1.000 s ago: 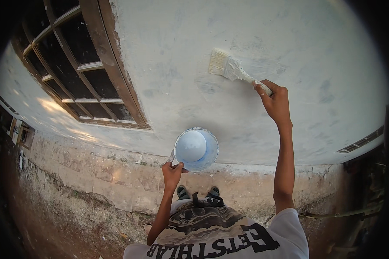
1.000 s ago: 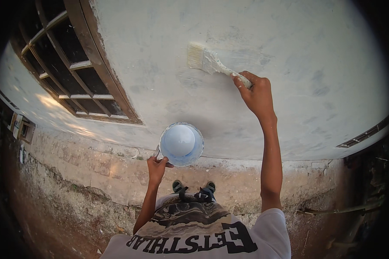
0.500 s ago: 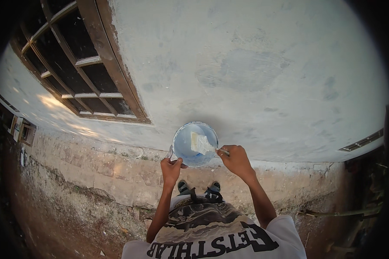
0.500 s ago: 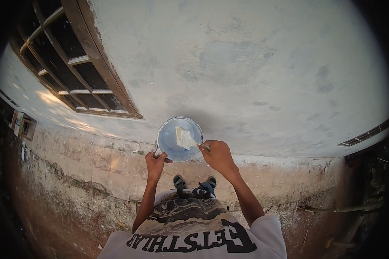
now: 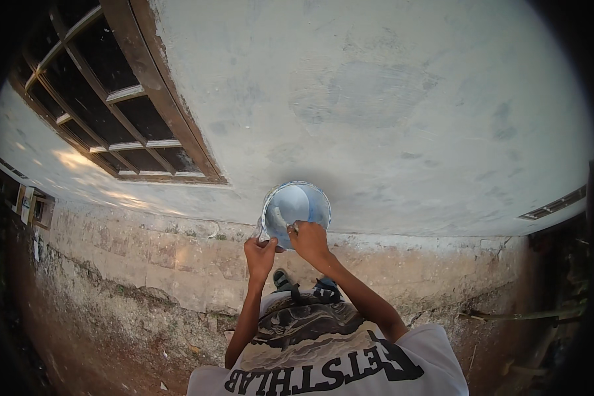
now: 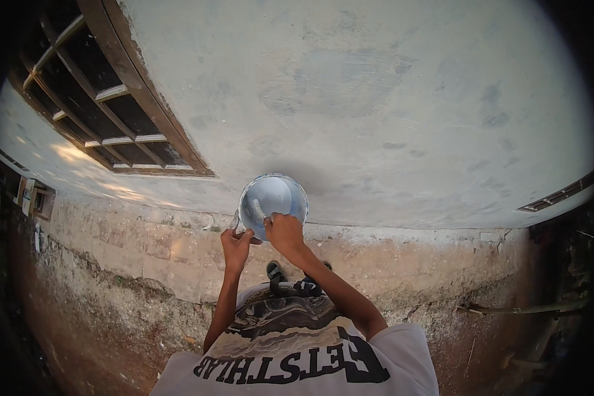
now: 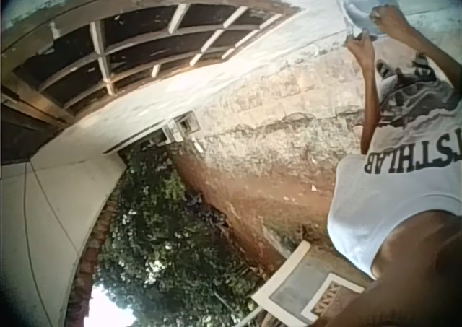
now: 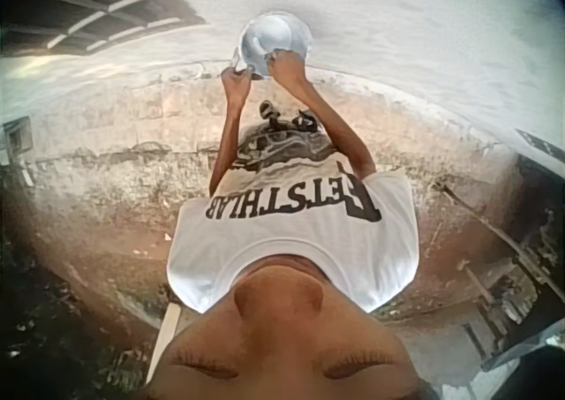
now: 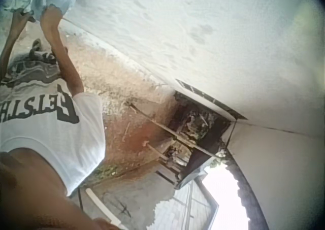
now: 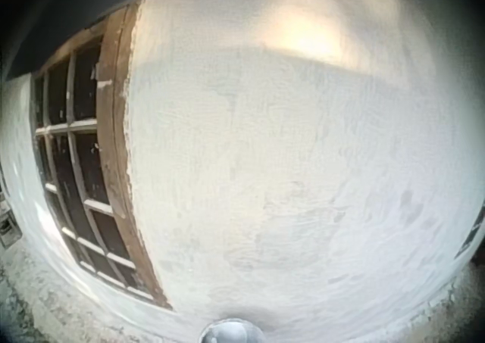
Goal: The person paints an exterior wall with a brush, applying white paint from a bucket.
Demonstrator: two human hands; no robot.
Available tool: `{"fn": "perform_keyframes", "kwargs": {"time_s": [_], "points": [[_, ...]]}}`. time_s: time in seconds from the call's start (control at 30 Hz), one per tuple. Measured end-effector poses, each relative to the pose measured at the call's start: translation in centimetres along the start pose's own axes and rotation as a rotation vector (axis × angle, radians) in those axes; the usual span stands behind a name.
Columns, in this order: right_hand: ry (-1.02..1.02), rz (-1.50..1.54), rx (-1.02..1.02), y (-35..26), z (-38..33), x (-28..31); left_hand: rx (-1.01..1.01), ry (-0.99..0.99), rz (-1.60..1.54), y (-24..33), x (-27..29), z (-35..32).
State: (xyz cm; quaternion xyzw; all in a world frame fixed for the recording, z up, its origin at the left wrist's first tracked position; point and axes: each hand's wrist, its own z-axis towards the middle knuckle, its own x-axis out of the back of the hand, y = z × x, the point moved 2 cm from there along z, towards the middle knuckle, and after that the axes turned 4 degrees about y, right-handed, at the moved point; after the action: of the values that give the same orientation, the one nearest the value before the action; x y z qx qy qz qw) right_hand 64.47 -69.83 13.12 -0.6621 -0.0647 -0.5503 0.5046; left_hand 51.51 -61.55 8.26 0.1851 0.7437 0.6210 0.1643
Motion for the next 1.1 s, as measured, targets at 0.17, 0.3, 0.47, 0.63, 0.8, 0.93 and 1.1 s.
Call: {"fn": "perform_keyframes", "kwargs": {"time_s": [0.17, 0.3, 0.47, 0.63, 0.8, 0.93, 1.1], "points": [[0.035, 0.273, -0.004, 2.0, 0.1, 0.8, 0.011, 0.002, 0.024, 1.2, -0.3, 0.0], [-0.238, 0.742, -0.436, 2.0, -0.3, 4.4, 0.02, 0.032, -0.011, 1.0, 0.4, 0.7], [-0.312, 1.065, -0.488, 2.6, -1.2, 8.2, 0.013, 0.021, -0.058, 0.2, 0.6, 0.9], [-0.427, 0.968, -0.392, 1.5, -1.3, 11.5, 0.02, -0.005, -0.12, 1.1, -0.1, 0.4], [-0.412, 0.746, -0.27, 0.5, -0.1, 14.6, 0.054, -0.037, -0.074, 1.1, -0.7, 0.2], [-0.354, 0.463, -0.119, -0.7, 1.6, 17.3, 0.003, -0.061, -0.086, 1.2, -0.8, 0.1], [-0.093, 0.271, 0.01, -0.8, 3.7, 20.1, -0.001, -0.052, -0.052, 0.4, -0.7, 0.2]]}}
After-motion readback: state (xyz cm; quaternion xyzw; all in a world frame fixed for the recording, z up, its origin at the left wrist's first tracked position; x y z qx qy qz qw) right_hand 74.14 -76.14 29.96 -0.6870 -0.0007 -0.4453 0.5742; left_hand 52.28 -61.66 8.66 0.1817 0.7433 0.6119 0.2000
